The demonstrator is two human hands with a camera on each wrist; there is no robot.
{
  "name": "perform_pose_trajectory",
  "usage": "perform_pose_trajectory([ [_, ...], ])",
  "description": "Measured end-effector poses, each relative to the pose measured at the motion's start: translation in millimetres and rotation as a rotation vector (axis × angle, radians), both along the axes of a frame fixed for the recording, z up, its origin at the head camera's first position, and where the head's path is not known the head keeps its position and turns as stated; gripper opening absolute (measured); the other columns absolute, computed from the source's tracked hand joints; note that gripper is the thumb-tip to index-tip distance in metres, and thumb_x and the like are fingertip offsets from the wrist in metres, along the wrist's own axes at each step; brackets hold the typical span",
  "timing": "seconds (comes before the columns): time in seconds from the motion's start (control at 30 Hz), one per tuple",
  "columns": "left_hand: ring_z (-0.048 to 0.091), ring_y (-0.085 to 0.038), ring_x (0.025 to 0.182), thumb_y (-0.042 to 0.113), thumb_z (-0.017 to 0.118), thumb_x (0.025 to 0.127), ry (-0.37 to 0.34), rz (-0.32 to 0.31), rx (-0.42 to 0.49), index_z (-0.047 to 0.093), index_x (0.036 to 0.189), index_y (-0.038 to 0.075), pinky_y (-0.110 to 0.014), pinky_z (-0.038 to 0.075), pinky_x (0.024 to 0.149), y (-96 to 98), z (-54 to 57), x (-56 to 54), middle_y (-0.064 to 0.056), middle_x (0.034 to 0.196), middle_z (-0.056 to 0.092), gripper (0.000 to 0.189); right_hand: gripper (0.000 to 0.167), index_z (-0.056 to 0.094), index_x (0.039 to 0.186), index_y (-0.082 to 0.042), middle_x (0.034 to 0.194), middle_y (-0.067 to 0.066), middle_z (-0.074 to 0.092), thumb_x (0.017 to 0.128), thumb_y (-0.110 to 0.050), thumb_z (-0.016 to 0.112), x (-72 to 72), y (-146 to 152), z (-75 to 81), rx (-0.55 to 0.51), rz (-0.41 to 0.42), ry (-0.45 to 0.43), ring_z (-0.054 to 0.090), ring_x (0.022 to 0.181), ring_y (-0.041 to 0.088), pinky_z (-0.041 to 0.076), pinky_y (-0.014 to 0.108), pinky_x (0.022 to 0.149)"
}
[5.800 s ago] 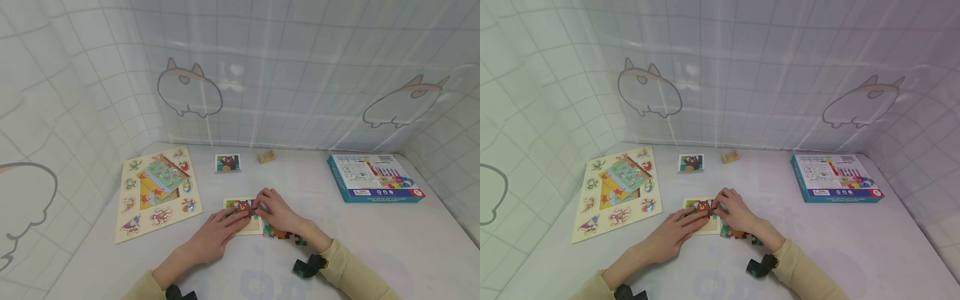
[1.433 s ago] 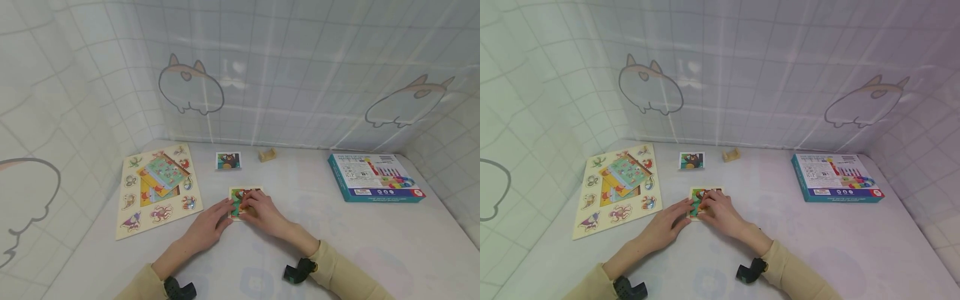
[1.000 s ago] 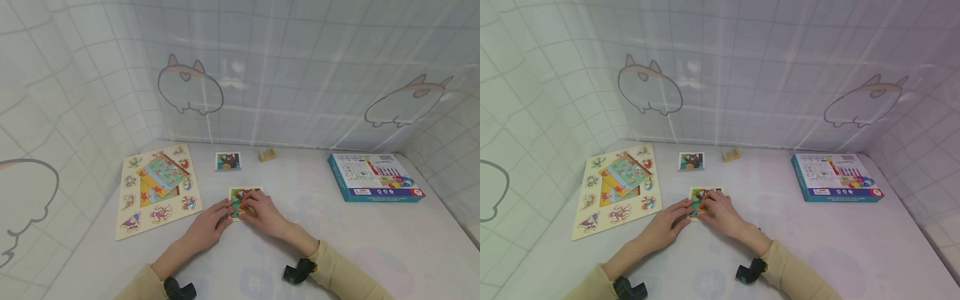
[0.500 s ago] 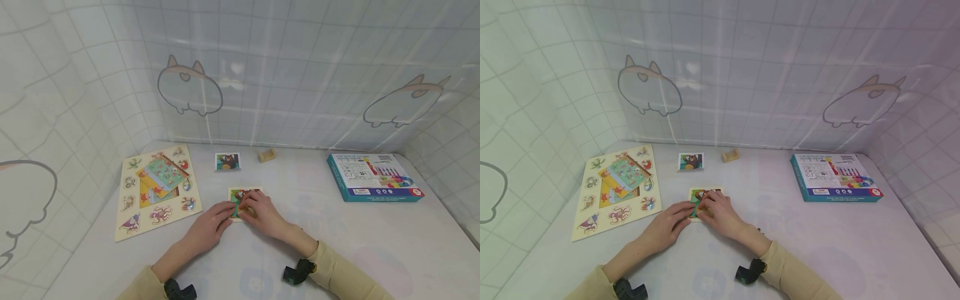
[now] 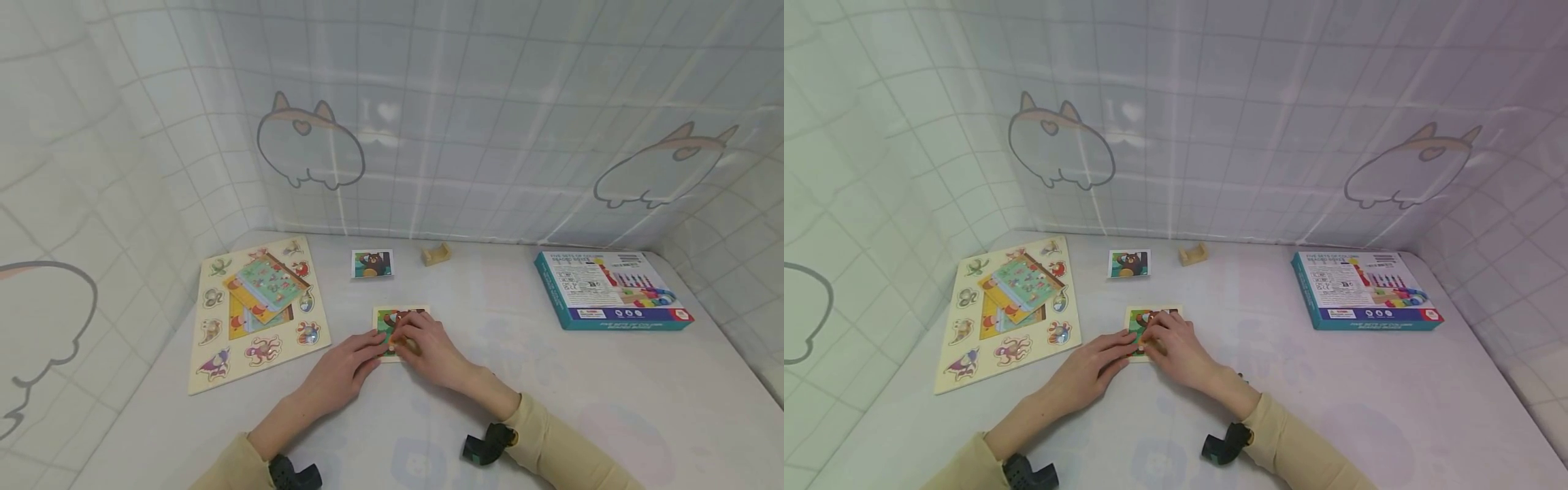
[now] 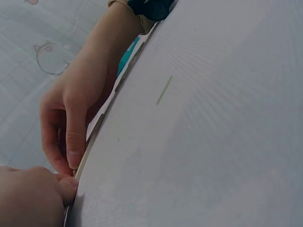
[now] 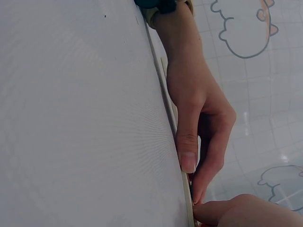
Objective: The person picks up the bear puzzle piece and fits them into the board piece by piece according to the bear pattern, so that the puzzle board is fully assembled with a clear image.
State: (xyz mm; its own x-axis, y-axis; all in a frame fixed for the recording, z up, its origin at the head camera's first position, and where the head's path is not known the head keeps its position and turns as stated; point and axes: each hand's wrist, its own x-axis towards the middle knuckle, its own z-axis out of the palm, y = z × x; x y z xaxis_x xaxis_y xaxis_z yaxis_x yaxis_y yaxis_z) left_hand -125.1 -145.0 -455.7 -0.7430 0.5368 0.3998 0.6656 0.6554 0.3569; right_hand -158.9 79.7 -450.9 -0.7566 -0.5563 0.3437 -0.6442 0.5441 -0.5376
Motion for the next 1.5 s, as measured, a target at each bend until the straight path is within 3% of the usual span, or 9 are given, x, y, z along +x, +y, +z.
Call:
perform_pose_trajectory([
  [0.3, 0.053, -0.019, 0.135, 0.019, 0.062, 0.1, -0.083, 0.003, -0.034, 0.068, 0.13, 0.011, -0.038, 0.048, 0.108, -0.6, 3.7, 1.3, 0.0, 0.14, 0.06, 0.032, 0.006, 0.074, 0.098, -0.015, 0.109, -0.002, 0.062, 0.092, -0.015, 0.073, -1.0, 0, -1.8, -0.003, -0.001, 0.007, 0.052, 0.105, 0.017, 0.042, 0.035, 0.082],
  [0.63, 0.053, -0.019, 0.135, 0.02, 0.062, 0.1, -0.103, 0.004, -0.032, 0.067, 0.131, 0.013, -0.038, 0.047, 0.109, -0.4, 3.7, -0.1, 0.001, 0.141, 0.061, 0.032, 0.007, 0.074, 0.1, -0.016, 0.111, -0.003, 0.061, 0.093, -0.017, 0.072, -1.7, 1, -3.4, -0.008, 0.001, 0.001, 0.052, 0.106, 0.016, 0.043, 0.038, 0.085],
  [1.07, 0.052, -0.019, 0.136, 0.021, 0.062, 0.1, -0.124, 0.014, -0.013, 0.066, 0.133, 0.016, -0.04, 0.047, 0.109, -1.3, 1.8, 0.9, 0.002, 0.142, 0.06, 0.033, 0.014, 0.074, 0.106, -0.016, 0.111, -0.005, 0.061, 0.093, -0.018, 0.072, 3.4, 6, 6.0, 0.026, 0.05, -0.024, 0.052, 0.111, 0.016, 0.042, 0.04, 0.09],
  [1.27, 0.052, -0.019, 0.136, 0.021, 0.062, 0.1, -0.136, 0.023, -0.004, 0.066, 0.133, 0.016, -0.041, 0.047, 0.11, -0.5, 2.2, 1.4, 0.003, 0.142, 0.059, 0.034, 0.026, 0.07, 0.116, -0.017, 0.118, -0.006, 0.061, 0.091, -0.021, 0.075, 10.8, 21, 9.6, 0.049, 0.053, -0.029, 0.051, 0.115, 0.014, 0.04, 0.041, 0.093],
  [1.5, 0.051, -0.019, 0.137, 0.021, 0.062, 0.1, -0.155, 0.025, 0.002, 0.065, 0.133, 0.016, -0.042, 0.046, 0.11, -0.4, 3.2, 2.2, 0.002, 0.143, 0.059, 0.033, 0.027, 0.071, 0.115, -0.014, 0.118, -0.005, 0.062, 0.089, -0.021, 0.077, 9.9, 55, 14.1, 0.022, -0.002, -0.039, 0.052, 0.112, 0.015, 0.042, 0.042, 0.092],
])
